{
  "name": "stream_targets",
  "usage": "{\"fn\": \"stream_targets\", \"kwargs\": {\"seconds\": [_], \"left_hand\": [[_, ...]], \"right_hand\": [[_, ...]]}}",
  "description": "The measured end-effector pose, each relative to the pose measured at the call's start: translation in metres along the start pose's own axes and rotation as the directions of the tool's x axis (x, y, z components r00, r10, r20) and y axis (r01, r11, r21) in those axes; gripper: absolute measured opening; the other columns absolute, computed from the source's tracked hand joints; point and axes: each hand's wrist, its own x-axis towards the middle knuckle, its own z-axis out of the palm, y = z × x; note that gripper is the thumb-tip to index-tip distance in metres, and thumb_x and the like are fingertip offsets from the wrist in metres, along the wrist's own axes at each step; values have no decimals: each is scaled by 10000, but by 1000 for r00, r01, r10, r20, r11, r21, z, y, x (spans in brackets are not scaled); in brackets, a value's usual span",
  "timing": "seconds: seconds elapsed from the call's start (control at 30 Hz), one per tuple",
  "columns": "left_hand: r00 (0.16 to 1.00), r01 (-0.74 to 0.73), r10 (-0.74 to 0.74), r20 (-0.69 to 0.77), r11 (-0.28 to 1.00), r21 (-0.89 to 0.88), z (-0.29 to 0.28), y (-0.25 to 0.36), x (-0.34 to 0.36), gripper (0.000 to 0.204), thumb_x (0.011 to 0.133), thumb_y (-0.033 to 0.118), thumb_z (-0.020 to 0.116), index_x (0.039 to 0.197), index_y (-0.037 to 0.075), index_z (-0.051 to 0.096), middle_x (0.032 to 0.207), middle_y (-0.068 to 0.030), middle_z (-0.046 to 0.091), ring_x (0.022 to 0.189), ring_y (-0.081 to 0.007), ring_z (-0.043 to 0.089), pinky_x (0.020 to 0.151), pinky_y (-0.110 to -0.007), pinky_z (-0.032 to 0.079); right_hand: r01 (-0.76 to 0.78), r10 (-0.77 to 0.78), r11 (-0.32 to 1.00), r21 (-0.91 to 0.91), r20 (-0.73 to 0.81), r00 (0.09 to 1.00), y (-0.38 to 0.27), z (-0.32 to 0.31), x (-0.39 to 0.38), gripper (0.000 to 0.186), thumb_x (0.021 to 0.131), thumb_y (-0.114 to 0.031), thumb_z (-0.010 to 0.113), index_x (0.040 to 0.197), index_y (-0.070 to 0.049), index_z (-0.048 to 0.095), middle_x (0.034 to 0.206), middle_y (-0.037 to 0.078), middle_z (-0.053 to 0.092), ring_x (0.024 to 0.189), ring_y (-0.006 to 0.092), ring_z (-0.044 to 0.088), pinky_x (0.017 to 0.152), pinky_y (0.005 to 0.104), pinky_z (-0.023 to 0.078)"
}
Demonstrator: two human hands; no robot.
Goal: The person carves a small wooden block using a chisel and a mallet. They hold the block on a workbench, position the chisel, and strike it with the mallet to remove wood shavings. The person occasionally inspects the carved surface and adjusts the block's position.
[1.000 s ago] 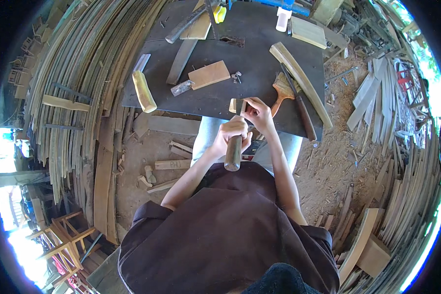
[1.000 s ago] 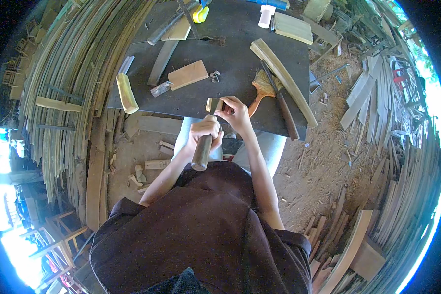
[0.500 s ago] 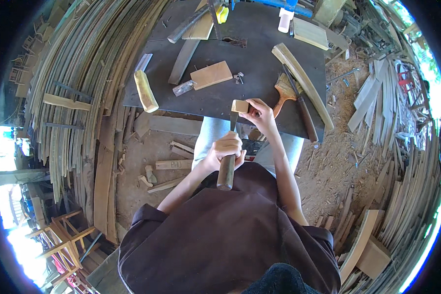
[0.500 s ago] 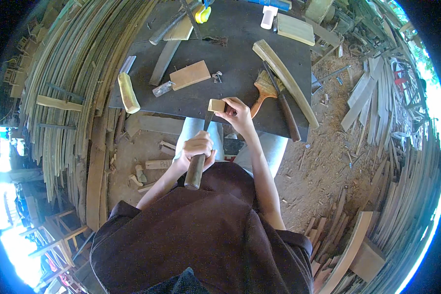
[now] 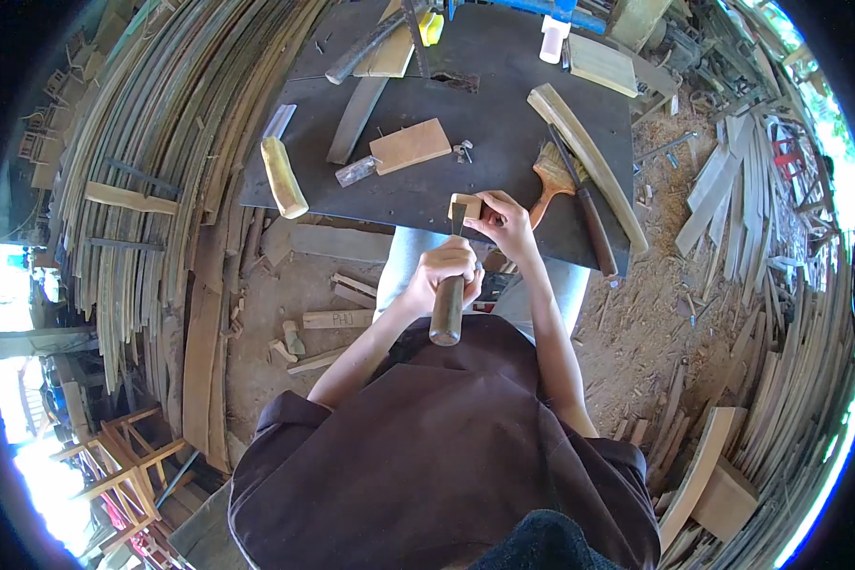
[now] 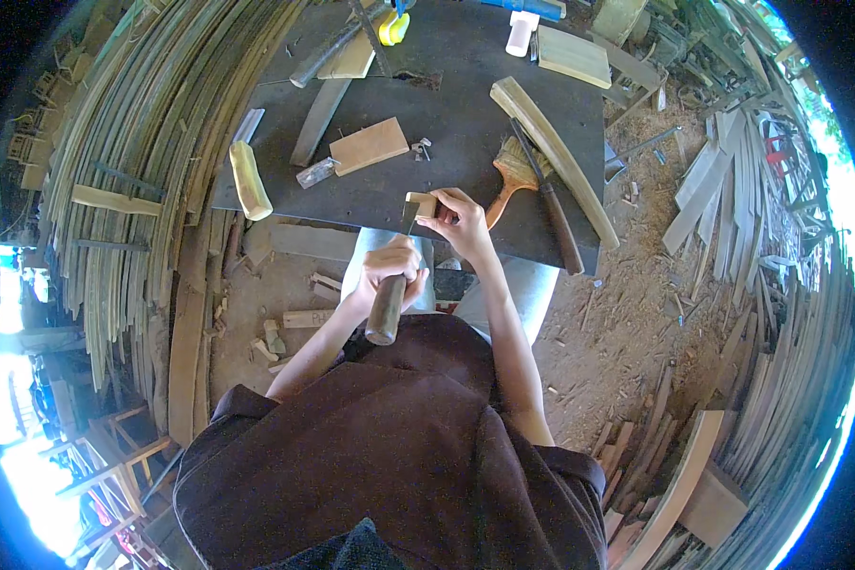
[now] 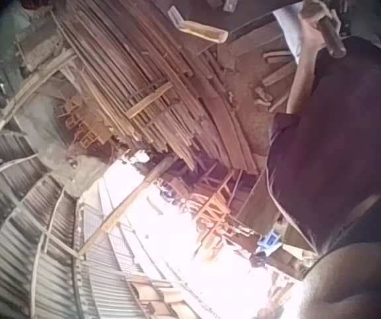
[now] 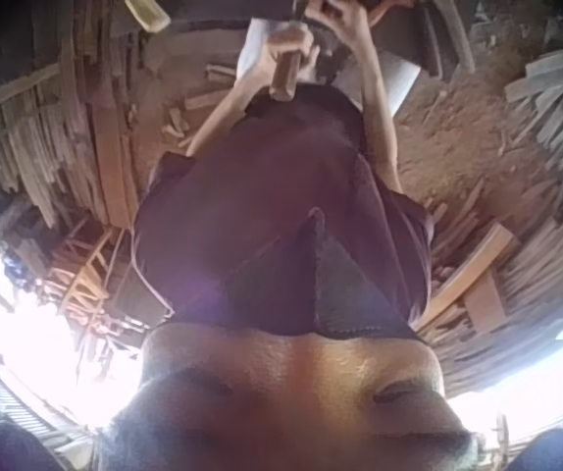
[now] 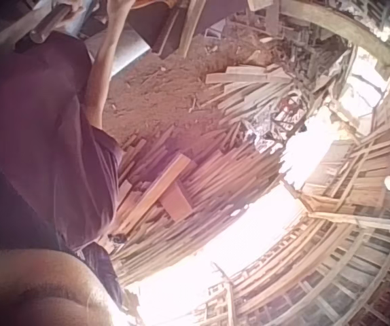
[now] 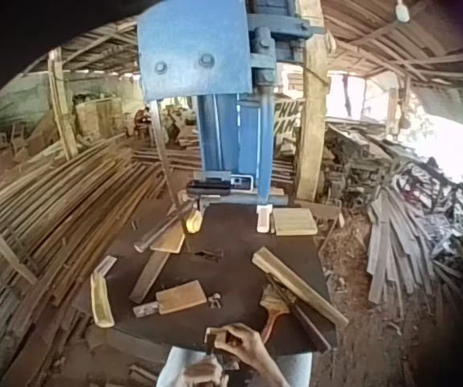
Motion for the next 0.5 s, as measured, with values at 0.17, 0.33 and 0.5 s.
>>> {"fn": "stream_targets", "kwargs": {"seconds": [0.17, 0.33, 0.5], "left_hand": [[999, -12, 11, -48, 1000, -12, 0, 4, -7, 297, 673, -96, 682, 626, 76, 445, 620, -50, 533, 603, -234, 543, 643, -345, 433], [999, 22, -22, -46, 1000, -5, 2, -1, 0, 276, 654, -91, 690, 642, 63, 462, 644, -69, 512, 639, -264, 503, 645, -352, 415], [1000, 1, -1, -17, 1000, 9, -2, 7, -4, 293, 663, -100, 691, 635, 75, 459, 639, -61, 529, 624, -244, 533, 646, -349, 434]], "right_hand": [[32, -33, 999, -16, -23, 999, -1, 1, 0, 472, 725, -88, 865, 1143, 34, 684, 986, 60, 665, 666, 58, 540, 606, 223, 478], [5, -5, 1000, -4, -12, 1000, -2, 1, 0, 457, 727, -82, 860, 1134, 34, 687, 977, 51, 662, 662, 57, 531, 602, 220, 471], [32, -33, 999, -9, -8, 999, -7, 0, 0, 460, 732, -82, 858, 1143, 31, 684, 964, 42, 655, 660, 57, 525, 598, 221, 465]]}}
